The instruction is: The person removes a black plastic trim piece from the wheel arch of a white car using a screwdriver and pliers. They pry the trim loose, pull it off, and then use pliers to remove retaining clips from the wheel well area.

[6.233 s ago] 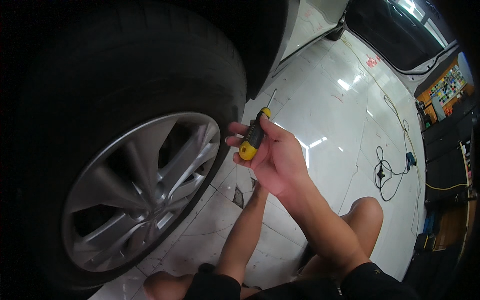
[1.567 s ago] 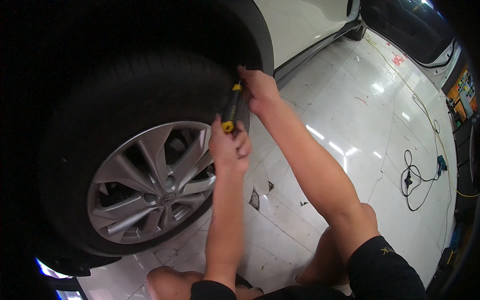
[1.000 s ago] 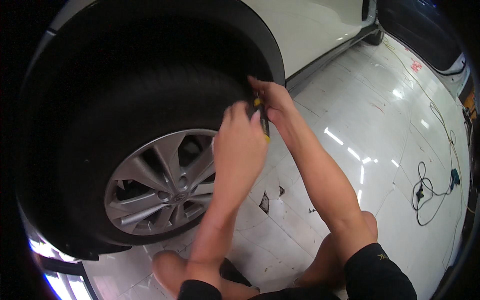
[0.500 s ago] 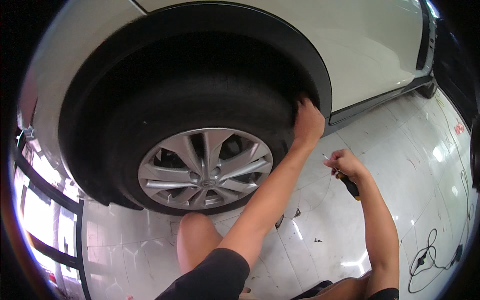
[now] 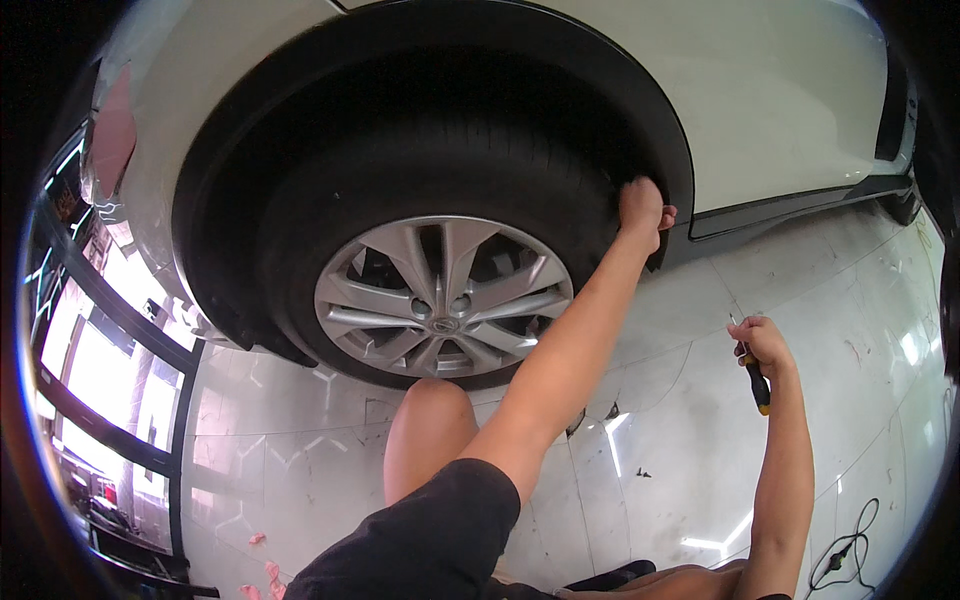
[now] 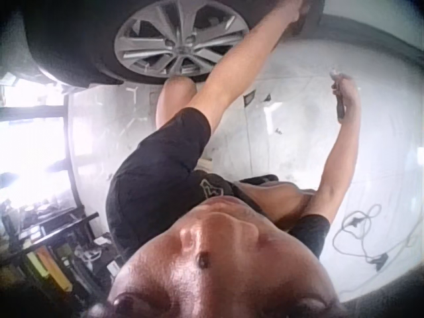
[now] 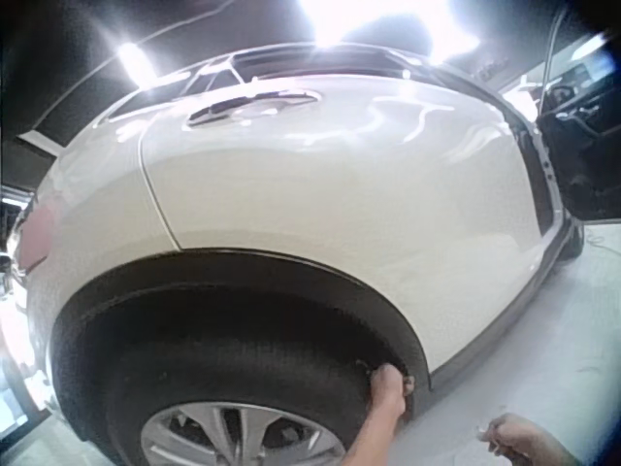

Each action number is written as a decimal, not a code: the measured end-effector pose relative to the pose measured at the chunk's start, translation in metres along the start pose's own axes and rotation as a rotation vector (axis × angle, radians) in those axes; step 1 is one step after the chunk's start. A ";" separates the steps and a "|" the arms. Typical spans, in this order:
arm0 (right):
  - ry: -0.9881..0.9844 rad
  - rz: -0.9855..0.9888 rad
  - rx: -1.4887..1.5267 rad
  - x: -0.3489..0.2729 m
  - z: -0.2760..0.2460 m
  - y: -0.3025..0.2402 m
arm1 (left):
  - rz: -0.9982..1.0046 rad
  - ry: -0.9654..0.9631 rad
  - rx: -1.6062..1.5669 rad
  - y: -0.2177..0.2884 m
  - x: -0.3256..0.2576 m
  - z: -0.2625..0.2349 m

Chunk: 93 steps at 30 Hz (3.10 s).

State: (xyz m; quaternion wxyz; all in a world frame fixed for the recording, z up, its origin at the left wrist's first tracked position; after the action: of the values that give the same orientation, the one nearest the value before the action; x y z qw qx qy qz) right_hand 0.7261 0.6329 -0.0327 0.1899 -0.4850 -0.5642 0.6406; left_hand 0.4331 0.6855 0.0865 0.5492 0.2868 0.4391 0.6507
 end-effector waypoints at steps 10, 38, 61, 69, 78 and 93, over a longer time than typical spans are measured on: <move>0.077 0.071 -0.171 0.004 -0.008 0.019 | 0.544 0.359 1.115 0.016 0.005 0.030; 0.139 0.330 -1.101 0.029 0.074 0.236 | -0.061 -0.005 -0.277 0.014 -0.037 0.049; -0.089 -0.167 0.412 0.014 0.208 -0.031 | 0.018 0.292 1.278 -0.254 -0.279 -0.201; -0.787 -0.762 1.542 -0.065 0.266 -0.395 | 0.879 -0.113 -0.104 0.362 -0.270 -0.079; -0.570 -0.629 1.450 -0.060 0.262 -0.415 | 0.707 0.379 -0.039 0.374 -0.265 -0.108; -0.423 -0.755 1.307 -0.064 0.252 -0.423 | 0.753 0.664 0.016 0.417 -0.339 -0.166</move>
State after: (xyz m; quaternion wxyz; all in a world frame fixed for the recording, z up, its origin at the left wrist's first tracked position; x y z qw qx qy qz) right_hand 0.4159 0.5695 0.3500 0.5304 0.0820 -0.2236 0.8136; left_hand 0.1773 0.3104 0.4185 0.1045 0.2070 0.4613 0.8564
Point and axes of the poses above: each hand's wrist, its own x-axis towards the middle knuckle, its own z-axis out of the palm, y = z × x, the point moved 9 cm from there along x, towards the middle knuckle, and after that the axes turned 12 degrees about -y, right-handed, at the moved point
